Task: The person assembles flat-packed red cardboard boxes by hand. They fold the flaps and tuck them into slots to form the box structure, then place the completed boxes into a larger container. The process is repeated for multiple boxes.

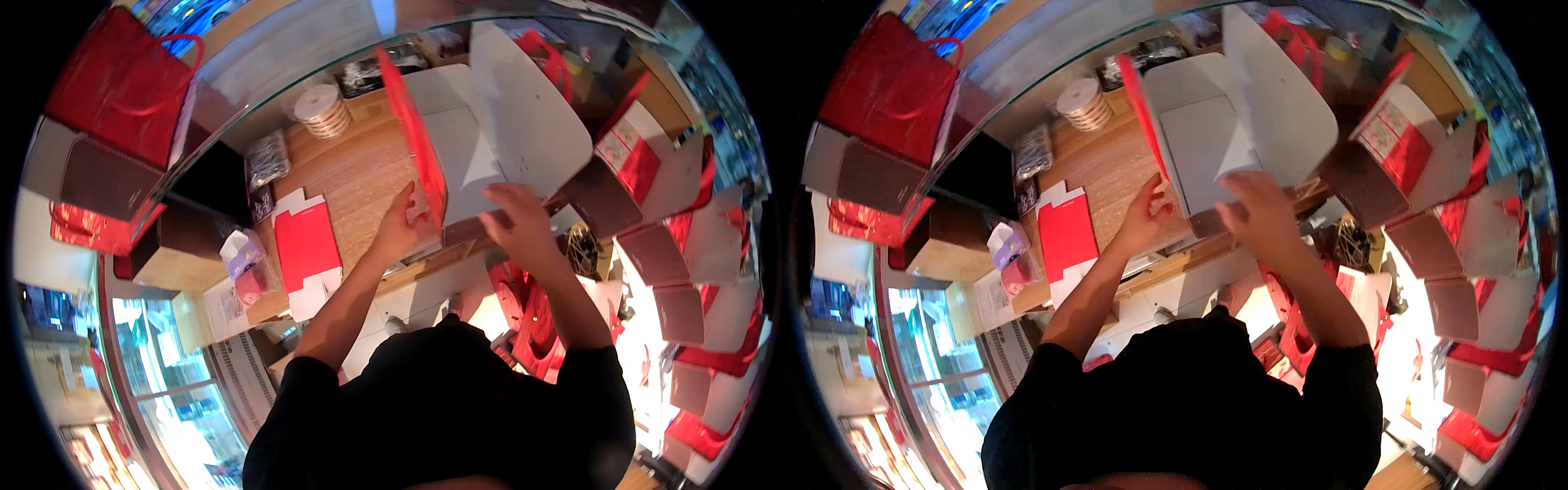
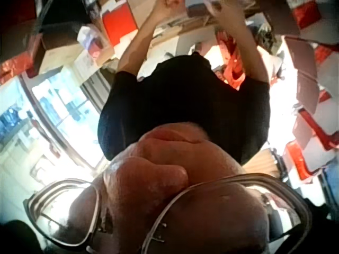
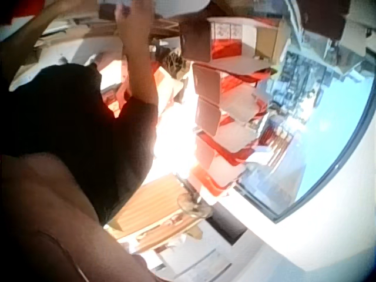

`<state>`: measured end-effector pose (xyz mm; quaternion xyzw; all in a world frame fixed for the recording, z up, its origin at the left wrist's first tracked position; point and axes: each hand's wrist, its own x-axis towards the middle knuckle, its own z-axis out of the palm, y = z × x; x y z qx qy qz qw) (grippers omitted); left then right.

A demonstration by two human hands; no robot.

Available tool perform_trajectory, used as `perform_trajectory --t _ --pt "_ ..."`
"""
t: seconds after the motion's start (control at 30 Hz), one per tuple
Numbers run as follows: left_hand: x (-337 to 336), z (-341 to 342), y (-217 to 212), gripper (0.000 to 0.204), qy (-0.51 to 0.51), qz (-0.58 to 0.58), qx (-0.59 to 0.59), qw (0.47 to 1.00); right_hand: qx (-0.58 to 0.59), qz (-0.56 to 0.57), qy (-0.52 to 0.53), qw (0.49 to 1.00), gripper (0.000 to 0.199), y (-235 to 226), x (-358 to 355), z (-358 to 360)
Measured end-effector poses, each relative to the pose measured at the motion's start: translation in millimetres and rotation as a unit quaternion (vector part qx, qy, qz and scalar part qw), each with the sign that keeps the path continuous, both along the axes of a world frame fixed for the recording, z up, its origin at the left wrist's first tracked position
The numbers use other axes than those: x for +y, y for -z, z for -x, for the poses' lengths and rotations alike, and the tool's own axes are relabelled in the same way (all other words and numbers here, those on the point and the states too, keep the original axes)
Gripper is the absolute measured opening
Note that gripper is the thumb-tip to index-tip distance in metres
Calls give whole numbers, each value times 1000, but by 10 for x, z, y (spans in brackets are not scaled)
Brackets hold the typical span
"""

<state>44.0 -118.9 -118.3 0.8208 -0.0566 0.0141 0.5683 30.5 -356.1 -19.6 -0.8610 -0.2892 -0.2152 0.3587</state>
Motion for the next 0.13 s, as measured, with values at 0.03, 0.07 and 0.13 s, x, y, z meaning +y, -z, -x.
perform_trajectory --t 0.03,0.07,0.13 --pt "61 115 -223 52 -46 -33 -52 997 -19 -44 -4 999 29 -251 -21 4" --pt "97 303 -757 42 -92 -71 -107 987 27 -164 19 986 24 -510 -42 100" --pt "368 693 -1578 26 -153 -161 -335 916 -176 -312 -81 930 22 -983 -164 256"
